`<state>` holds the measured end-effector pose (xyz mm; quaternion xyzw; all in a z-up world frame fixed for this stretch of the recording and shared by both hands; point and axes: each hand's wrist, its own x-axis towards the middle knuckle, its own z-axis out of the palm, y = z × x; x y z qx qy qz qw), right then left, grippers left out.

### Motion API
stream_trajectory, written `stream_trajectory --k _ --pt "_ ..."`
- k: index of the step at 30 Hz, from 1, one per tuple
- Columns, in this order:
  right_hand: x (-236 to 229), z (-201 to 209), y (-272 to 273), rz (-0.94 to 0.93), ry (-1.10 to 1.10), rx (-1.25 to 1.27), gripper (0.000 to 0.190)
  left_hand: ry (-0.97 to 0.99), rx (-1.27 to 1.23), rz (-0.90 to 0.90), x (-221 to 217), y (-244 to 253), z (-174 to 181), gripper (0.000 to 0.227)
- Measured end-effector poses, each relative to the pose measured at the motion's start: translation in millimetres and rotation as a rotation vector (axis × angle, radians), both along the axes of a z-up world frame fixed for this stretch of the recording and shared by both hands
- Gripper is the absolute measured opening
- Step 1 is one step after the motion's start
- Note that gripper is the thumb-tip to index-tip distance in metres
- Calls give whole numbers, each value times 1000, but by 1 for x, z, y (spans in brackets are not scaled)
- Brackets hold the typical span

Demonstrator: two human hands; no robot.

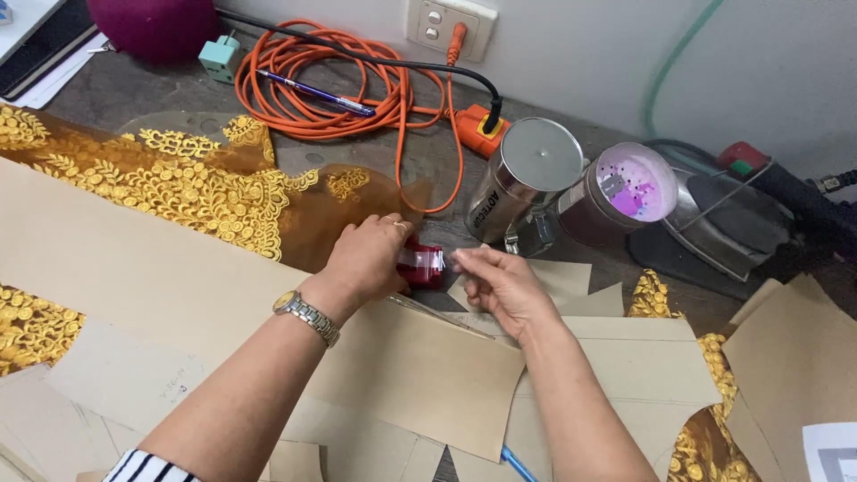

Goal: The person aligns and tapes pieces of pattern paper together on a work surface. They use a ruler to measure and ensure straight edges, then apply pieces of tape to secure the paper sections. The person handles the paper and tape by hand throughout the process.

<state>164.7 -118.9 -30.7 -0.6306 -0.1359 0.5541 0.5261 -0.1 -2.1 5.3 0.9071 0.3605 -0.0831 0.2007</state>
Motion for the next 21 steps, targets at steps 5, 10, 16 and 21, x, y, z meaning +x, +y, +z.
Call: stream_trajectory --k 5,10,16,21 --pt "-2 -15 1 -98 -126 33 25 -7 8 4 2 1 -2 54" --pt "-4 -17 -2 -153 -216 68 24 1 -10 10 1 1 -1 54" --pt "4 -11 -21 -239 -352 106 20 -17 -38 12 1 5 -9 58" --pt "4 -21 -21 -296 -384 133 16 -5 -36 2 2 6 0 62"
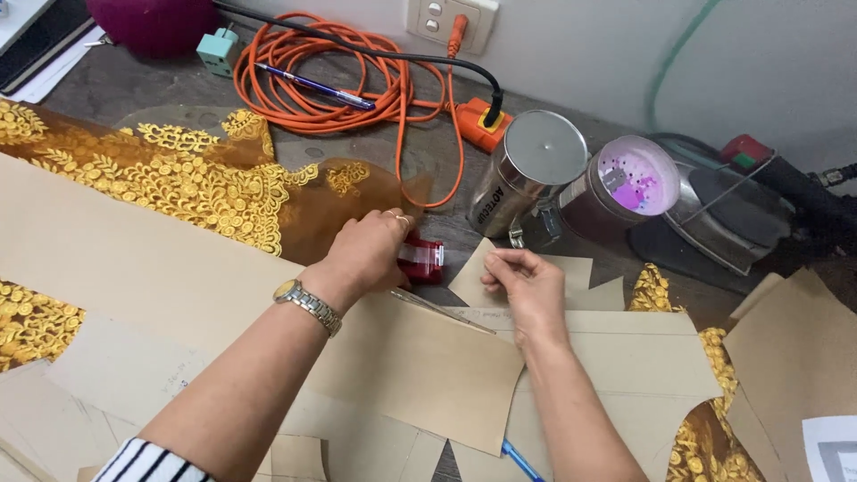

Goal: The person aligns and tapes pieces of pattern paper together on a work surface. They use a ruler to measure and ensure straight edges, then apply pieces of tape to secure the paper sections. The person handles the paper and tape by hand throughout the process.

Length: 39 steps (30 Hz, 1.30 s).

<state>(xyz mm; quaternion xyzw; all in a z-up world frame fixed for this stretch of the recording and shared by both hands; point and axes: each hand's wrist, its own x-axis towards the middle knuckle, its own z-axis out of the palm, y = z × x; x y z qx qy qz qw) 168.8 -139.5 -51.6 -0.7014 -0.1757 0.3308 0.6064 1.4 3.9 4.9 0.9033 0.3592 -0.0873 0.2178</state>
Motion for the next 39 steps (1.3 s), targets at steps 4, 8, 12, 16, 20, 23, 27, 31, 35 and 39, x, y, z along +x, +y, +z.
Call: stream_trajectory --k 4,8,12,16,20,23,27,31,35,39 --pt "-3 -2 0 0 2 31 18 -20 -133 -42 7 0 23 55" --pt "-4 1 0 19 22 18 18 -19 -240 -84 28 -5 47 32" --pt "-4 -11 1 17 23 24 21 63 -134 -45 68 4 -3 30" --pt "-5 -13 4 26 -12 10 22 101 -1 -30 92 1 -18 20" --pt "-9 -14 6 47 -34 -63 24 59 -9 -1 88 -19 18 22" --pt "-3 -28 9 60 -50 -78 24 67 10 61 93 -26 7 23" --pt "-6 -24 8 65 -85 -99 23 16 32 82 86 -28 4 20" --pt "-2 -33 11 55 -104 -94 23 -33 -24 175 88 -28 1 22" --pt "-2 -35 14 13 -53 -44 21 -131 -7 254 89 -7 -40 22" --pt "-5 -16 10 16 -90 -38 19 -119 -16 225 77 -16 -6 22"
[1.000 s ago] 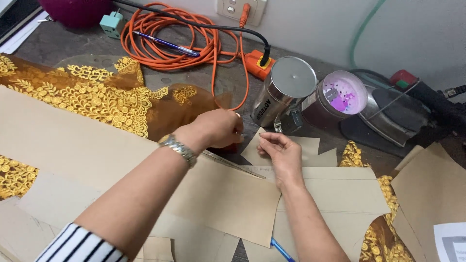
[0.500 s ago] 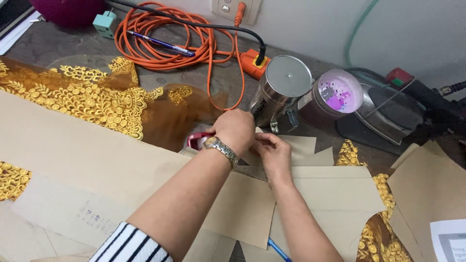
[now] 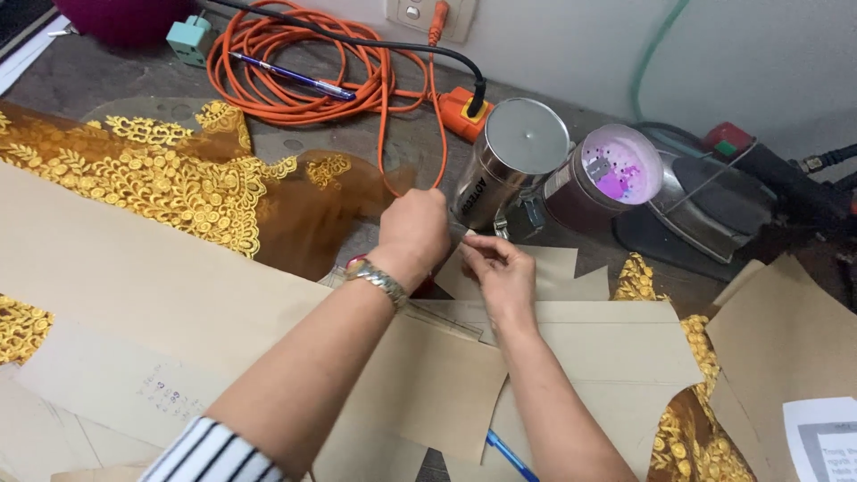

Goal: The person aligns and tapes pieces of pattern paper together on a work surface. They use a ruler to measure and ensure straight edges, then apply pieces of tape to secure the paper sections. The person handles the paper and tape by hand throughout the process.

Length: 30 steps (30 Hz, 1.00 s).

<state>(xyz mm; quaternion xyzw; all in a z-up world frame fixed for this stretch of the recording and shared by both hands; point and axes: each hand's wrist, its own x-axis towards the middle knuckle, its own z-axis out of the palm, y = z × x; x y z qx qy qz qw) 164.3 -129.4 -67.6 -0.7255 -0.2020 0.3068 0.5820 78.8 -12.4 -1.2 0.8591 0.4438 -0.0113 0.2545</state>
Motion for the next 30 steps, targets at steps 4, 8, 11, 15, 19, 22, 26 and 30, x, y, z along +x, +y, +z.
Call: stream_trajectory --k 4,8,11,15,19,22,26,30 --pt "-5 36 -21 38 -39 -3 21 -93 -43 -80 -20 -9 22 18" --pt "-10 71 -53 183 -43 71 41 -235 -169 -129 -56 -35 44 15" --pt "-19 100 -88 262 -60 31 47 -170 -194 -141 -78 -75 97 13" --pt "-33 137 -148 291 -157 -103 23 -137 -329 -173 -101 -130 108 26" --pt "-50 154 -214 339 -254 -94 16 -178 -418 -226 -112 -191 93 12" --pt "-54 149 -258 350 -306 -61 15 -183 -502 -237 -119 -229 83 13" --pt "-63 142 -310 318 -239 -115 14 -196 -640 -157 -124 -273 78 11" --pt "-62 127 -352 273 -105 -184 14 -238 -789 -106 -128 -306 49 13"
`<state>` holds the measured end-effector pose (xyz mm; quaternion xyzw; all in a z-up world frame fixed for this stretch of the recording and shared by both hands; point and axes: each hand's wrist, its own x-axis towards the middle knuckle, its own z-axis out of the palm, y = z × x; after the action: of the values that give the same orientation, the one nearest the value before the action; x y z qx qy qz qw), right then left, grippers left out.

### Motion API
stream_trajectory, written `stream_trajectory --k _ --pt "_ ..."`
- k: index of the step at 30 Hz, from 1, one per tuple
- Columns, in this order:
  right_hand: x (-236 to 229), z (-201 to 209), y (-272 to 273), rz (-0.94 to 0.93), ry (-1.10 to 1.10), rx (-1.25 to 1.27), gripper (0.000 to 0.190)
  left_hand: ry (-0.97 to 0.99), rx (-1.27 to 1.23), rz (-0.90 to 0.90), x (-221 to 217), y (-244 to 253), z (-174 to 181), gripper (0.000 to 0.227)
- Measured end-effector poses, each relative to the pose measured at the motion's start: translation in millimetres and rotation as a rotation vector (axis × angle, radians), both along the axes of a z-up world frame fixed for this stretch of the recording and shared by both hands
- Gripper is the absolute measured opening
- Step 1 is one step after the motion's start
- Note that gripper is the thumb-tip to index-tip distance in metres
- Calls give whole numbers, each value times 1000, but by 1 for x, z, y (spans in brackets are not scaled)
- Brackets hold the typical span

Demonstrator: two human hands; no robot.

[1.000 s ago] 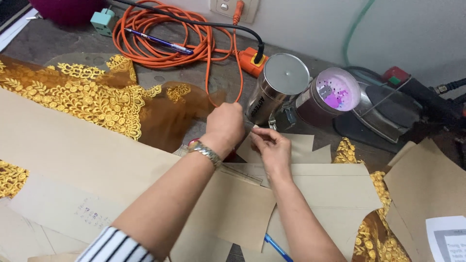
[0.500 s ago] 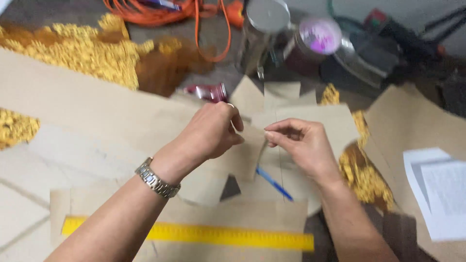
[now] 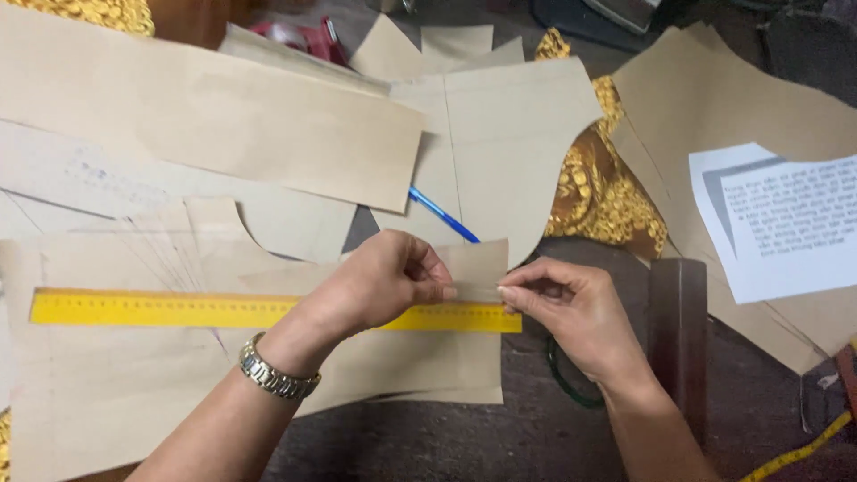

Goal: The person aligns and tapes pieces of pattern paper together on a work surface. They use a ruler to measure and ensure straight edges, then apply pieces of tape to secure the paper sections. The person handles the paper and tape by hand throughout the process.

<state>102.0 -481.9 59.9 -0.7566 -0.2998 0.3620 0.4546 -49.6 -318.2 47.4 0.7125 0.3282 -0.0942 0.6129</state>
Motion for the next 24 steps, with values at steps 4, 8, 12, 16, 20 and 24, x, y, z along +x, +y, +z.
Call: stream_trajectory --k 4,8,12,16,20,24 --pt "-2 -16 -30 -19 93 -1 15 -34 -108 57 -10 -30 -19 42" --pt "-7 -15 -46 -47 143 -98 17 70 -175 198 -11 -57 -10 21" --pt "-11 -27 -64 -25 183 -89 34 50 -112 151 -19 -77 -21 5" --pt "-17 -40 -78 -47 188 -155 9 85 -23 148 -28 -95 -33 5" --pt "-20 -43 -89 -112 224 -90 6 -46 231 274 -41 -114 -38 18" --pt "-11 -41 -101 -107 225 -21 8 -273 570 228 -64 -143 -63 9"
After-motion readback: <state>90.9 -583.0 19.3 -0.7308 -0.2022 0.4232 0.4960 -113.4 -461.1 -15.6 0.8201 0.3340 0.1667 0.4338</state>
